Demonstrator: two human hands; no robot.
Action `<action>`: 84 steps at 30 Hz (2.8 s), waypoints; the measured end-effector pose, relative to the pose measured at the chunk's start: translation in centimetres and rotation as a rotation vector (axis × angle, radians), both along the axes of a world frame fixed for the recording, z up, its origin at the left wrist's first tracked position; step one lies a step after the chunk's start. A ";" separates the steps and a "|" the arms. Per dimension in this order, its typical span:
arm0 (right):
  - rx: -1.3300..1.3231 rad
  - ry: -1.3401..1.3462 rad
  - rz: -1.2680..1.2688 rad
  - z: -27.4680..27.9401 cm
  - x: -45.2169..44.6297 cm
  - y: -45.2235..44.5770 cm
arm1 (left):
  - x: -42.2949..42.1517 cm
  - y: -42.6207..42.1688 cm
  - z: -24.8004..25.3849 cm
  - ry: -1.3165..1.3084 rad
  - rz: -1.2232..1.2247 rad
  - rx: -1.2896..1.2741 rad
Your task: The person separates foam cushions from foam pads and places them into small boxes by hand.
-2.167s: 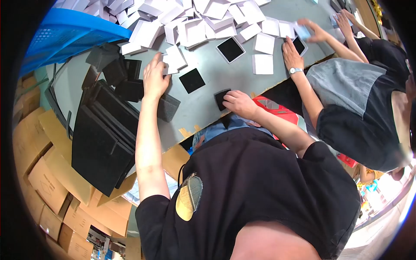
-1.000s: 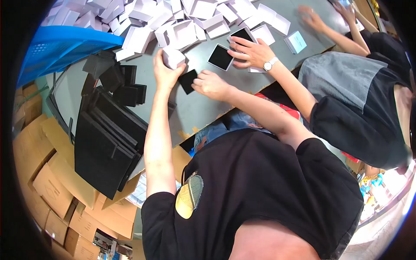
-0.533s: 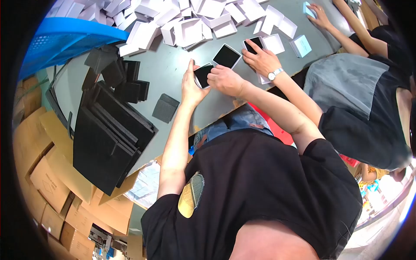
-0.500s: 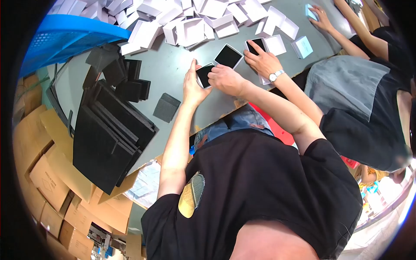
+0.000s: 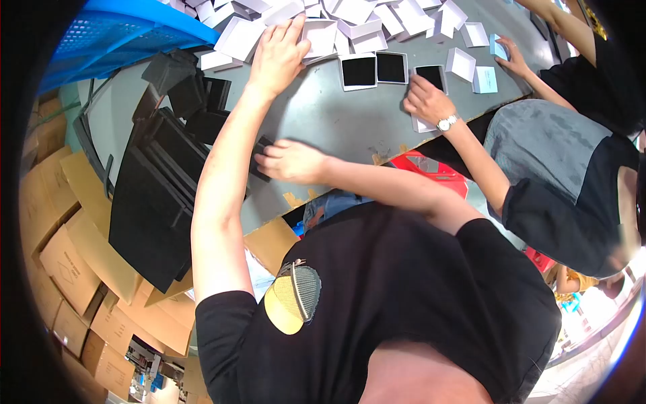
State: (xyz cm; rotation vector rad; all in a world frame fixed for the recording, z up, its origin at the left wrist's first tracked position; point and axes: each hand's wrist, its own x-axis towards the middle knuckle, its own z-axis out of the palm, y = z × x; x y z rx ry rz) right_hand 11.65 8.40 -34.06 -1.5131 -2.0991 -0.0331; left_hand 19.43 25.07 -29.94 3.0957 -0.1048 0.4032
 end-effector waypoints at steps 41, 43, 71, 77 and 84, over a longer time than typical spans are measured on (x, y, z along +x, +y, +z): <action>-0.439 0.544 -0.722 7.6 15.5 -2.9 | -15.3 -6.0 -5.6 0.028 0.562 -0.890; -0.456 0.513 -0.681 7.5 15.4 -2.7 | -15.3 -6.4 -5.5 -0.007 0.553 -0.861; -0.424 -0.182 -0.263 2.0 7.1 0.2 | -15.8 -8.2 -7.2 -0.119 0.534 -0.845; -0.363 -0.188 -0.150 1.0 7.1 -3.1 | -16.2 -7.8 -7.1 0.021 0.509 -0.785; -0.392 0.332 -0.144 -0.2 9.0 -3.7 | -16.2 -7.5 -6.2 0.141 0.488 -0.751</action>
